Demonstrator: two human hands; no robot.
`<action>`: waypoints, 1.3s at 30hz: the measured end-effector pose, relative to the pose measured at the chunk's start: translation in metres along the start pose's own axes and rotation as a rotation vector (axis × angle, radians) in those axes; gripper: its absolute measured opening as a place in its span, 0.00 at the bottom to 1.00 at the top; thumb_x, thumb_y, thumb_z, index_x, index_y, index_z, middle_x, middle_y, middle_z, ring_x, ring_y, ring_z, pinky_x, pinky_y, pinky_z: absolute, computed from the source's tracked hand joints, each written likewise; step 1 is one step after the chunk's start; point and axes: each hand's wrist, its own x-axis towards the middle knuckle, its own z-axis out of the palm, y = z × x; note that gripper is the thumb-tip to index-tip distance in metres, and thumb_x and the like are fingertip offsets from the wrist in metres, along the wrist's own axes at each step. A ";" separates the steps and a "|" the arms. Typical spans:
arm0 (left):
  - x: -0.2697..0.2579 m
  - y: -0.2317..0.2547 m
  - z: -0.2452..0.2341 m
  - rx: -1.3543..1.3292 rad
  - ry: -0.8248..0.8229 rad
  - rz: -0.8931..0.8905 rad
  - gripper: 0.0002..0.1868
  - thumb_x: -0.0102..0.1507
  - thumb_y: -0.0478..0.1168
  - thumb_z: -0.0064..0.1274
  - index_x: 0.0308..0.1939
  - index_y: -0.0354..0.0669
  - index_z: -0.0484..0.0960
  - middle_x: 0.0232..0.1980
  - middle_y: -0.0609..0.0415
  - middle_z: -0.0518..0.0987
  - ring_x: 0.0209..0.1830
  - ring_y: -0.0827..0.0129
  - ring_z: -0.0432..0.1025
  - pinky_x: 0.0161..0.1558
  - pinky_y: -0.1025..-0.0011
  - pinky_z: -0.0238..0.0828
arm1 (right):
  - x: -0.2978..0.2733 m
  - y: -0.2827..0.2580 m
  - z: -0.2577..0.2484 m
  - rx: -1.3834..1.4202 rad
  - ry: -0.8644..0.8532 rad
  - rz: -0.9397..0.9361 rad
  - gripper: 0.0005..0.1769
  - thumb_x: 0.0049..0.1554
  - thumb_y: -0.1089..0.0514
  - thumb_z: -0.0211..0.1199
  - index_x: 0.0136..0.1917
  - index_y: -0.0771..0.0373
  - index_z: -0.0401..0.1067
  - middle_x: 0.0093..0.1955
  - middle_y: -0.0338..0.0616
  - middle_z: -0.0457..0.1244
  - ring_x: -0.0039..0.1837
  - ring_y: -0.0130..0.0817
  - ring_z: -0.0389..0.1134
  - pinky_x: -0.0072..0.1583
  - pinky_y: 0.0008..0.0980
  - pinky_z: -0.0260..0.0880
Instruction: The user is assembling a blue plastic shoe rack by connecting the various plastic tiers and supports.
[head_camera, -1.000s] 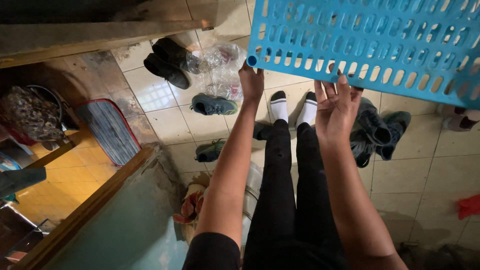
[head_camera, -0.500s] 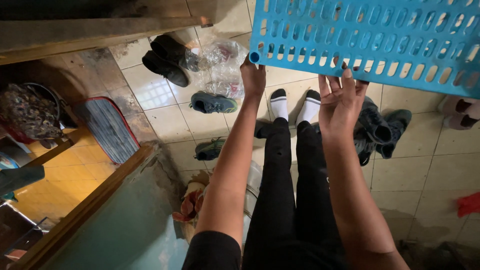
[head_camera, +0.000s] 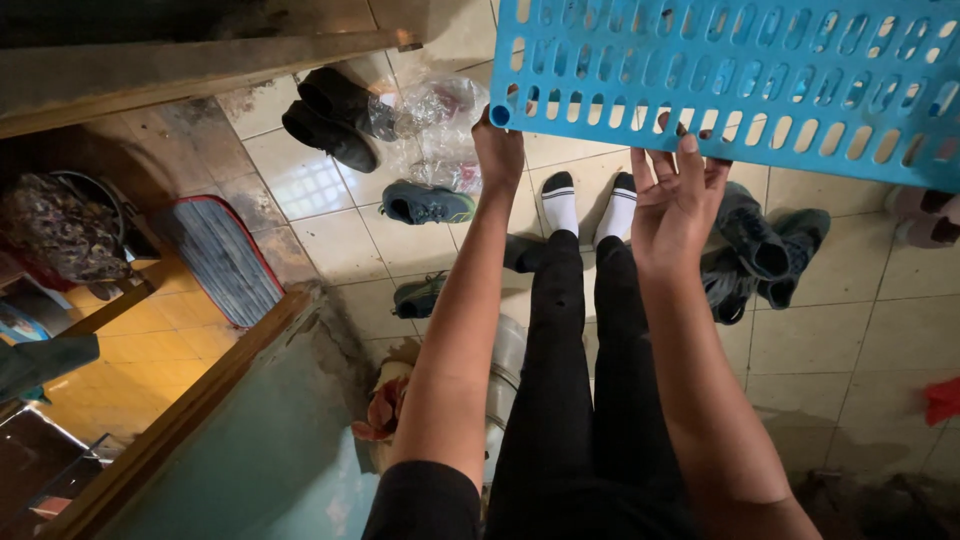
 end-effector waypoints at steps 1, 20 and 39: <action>0.000 0.002 0.000 0.030 0.000 0.000 0.16 0.64 0.28 0.57 0.56 0.36 0.82 0.51 0.42 0.85 0.48 0.54 0.82 0.50 0.66 0.78 | 0.001 0.001 -0.001 -0.011 0.009 -0.007 0.16 0.67 0.60 0.65 0.63 0.54 0.61 0.65 0.46 0.67 0.67 0.39 0.70 0.75 0.47 0.69; -0.005 0.007 0.006 -0.101 -0.025 -0.099 0.12 0.65 0.24 0.52 0.53 0.29 0.81 0.46 0.44 0.85 0.41 0.65 0.80 0.41 0.73 0.76 | 0.004 -0.003 -0.004 -0.062 0.076 -0.023 0.18 0.66 0.61 0.65 0.65 0.55 0.61 0.64 0.47 0.66 0.68 0.39 0.70 0.72 0.47 0.74; -0.010 -0.016 0.023 -0.105 0.059 -0.100 0.10 0.66 0.32 0.58 0.50 0.31 0.81 0.47 0.44 0.83 0.43 0.65 0.79 0.46 0.70 0.75 | 0.004 0.003 -0.015 -0.026 0.023 0.009 0.20 0.66 0.60 0.66 0.66 0.56 0.60 0.63 0.45 0.67 0.66 0.38 0.70 0.73 0.46 0.71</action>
